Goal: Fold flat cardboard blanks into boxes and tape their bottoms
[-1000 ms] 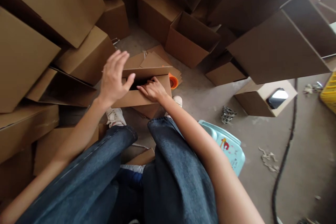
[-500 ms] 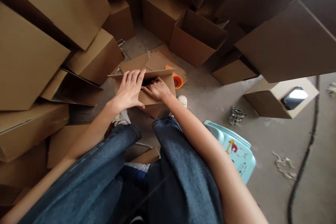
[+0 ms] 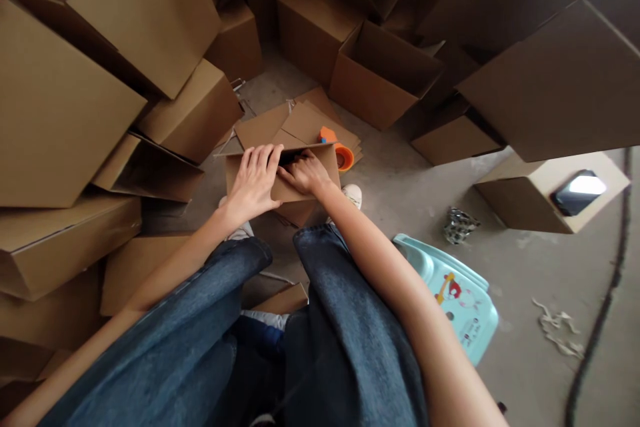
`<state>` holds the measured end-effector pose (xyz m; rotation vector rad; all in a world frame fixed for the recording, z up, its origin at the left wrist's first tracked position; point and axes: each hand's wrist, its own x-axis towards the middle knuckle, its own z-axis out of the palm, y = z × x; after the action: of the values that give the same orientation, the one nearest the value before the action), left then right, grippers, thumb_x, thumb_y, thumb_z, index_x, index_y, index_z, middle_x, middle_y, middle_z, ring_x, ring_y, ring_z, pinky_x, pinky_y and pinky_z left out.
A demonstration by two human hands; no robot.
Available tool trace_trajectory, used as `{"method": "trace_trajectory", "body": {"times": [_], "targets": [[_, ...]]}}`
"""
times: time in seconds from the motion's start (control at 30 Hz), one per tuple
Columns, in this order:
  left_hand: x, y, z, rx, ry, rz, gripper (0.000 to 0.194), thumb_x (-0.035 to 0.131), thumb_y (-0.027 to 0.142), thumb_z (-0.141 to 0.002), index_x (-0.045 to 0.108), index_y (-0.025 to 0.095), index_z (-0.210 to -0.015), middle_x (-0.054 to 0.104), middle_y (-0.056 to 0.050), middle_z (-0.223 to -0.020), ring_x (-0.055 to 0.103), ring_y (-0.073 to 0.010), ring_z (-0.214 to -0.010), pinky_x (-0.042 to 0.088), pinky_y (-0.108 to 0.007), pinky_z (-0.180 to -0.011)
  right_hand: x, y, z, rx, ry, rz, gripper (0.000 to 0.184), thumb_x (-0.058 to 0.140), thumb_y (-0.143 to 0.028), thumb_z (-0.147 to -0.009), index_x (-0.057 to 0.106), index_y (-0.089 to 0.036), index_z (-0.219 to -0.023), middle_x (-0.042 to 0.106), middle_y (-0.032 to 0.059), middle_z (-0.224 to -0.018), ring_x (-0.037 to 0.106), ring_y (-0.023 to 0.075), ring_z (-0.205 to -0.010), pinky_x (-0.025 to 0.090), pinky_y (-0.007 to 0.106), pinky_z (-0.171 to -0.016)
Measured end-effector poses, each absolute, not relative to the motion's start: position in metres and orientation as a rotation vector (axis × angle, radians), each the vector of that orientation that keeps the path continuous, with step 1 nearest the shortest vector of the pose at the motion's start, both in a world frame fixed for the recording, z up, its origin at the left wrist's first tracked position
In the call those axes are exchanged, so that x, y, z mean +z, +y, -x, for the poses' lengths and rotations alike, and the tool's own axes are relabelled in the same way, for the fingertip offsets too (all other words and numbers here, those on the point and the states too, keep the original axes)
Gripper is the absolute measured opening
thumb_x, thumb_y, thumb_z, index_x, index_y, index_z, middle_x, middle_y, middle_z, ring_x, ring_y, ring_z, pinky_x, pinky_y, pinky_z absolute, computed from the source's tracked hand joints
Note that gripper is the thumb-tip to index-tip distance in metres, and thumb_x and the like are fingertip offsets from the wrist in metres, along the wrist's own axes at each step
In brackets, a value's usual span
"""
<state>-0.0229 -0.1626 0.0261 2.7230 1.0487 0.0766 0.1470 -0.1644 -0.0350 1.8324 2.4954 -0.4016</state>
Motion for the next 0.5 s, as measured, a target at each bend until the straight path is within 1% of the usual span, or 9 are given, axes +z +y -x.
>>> {"method": "trace_trajectory", "body": {"times": [0.13,0.2,0.27,0.37,0.43,0.5], "targets": [[0.02,-0.173,0.031,0.095,1.032,-2.705,0.092,0.073,0.025,-0.079,0.024,0.005,-0.154,0.038,-0.025,-0.154,0.032,-0.0358,-0.147,0.022,-0.052,-0.123,-0.037,-0.165,-0.148,-0.454,2.494,-1.891,0.055,0.028,-0.041,-0.105,0.071,-0.011,-0.118,0.073,0.0166,-0.117,0.066,0.0282,-0.103,0.039,0.038,-0.093],[0.02,-0.176,0.032,0.092,1.034,-2.701,0.085,0.071,0.02,-0.081,0.028,0.005,-0.153,0.04,-0.023,-0.154,0.034,-0.0332,-0.146,0.024,-0.049,-0.123,-0.039,-0.165,-0.149,-0.462,2.514,-1.911,0.053,0.03,-0.043,-0.104,0.069,-0.012,-0.122,0.072,0.0154,-0.119,0.065,0.028,-0.106,0.041,0.037,-0.093],[0.022,-0.179,0.03,0.062,1.066,-2.69,0.08,0.067,0.015,-0.083,0.03,0.005,-0.153,0.04,-0.023,-0.155,0.033,-0.032,-0.148,0.025,-0.048,-0.123,-0.04,-0.166,-0.149,-0.465,2.516,-1.927,0.052,0.032,-0.044,-0.103,0.069,-0.013,-0.123,0.073,0.0151,-0.117,0.065,0.0277,-0.105,0.042,0.035,-0.092],[0.024,-0.183,0.023,-0.029,1.138,-2.66,0.068,0.055,0.008,-0.088,0.032,0.0,-0.152,0.037,-0.026,-0.156,0.03,-0.0317,-0.149,0.027,-0.048,-0.123,-0.039,-0.168,-0.149,-0.463,2.495,-1.932,0.051,0.035,-0.044,-0.102,0.07,-0.013,-0.12,0.075,0.0151,-0.11,0.067,0.0271,-0.101,0.044,0.034,-0.089],[0.025,-0.186,0.018,-0.074,1.178,-2.658,0.061,0.045,0.005,-0.091,0.033,-0.001,-0.151,0.037,-0.027,-0.156,0.03,-0.0315,-0.149,0.03,-0.048,-0.121,-0.036,-0.17,-0.148,-0.46,2.478,-1.916,0.05,0.035,-0.044,-0.102,0.072,-0.013,-0.117,0.076,0.0151,-0.107,0.067,0.0267,-0.098,0.044,0.033,-0.086],[0.025,-0.188,0.015,-0.101,1.206,-2.675,0.06,0.04,0.004,-0.092,0.034,0.0,-0.151,0.037,-0.027,-0.156,0.031,-0.0313,-0.149,0.032,-0.049,-0.12,-0.033,-0.172,-0.148,-0.459,2.456,-1.903,0.052,0.032,-0.043,-0.103,0.073,-0.013,-0.113,0.076,0.0153,-0.105,0.067,0.0263,-0.096,0.044,0.032,-0.083]]}}
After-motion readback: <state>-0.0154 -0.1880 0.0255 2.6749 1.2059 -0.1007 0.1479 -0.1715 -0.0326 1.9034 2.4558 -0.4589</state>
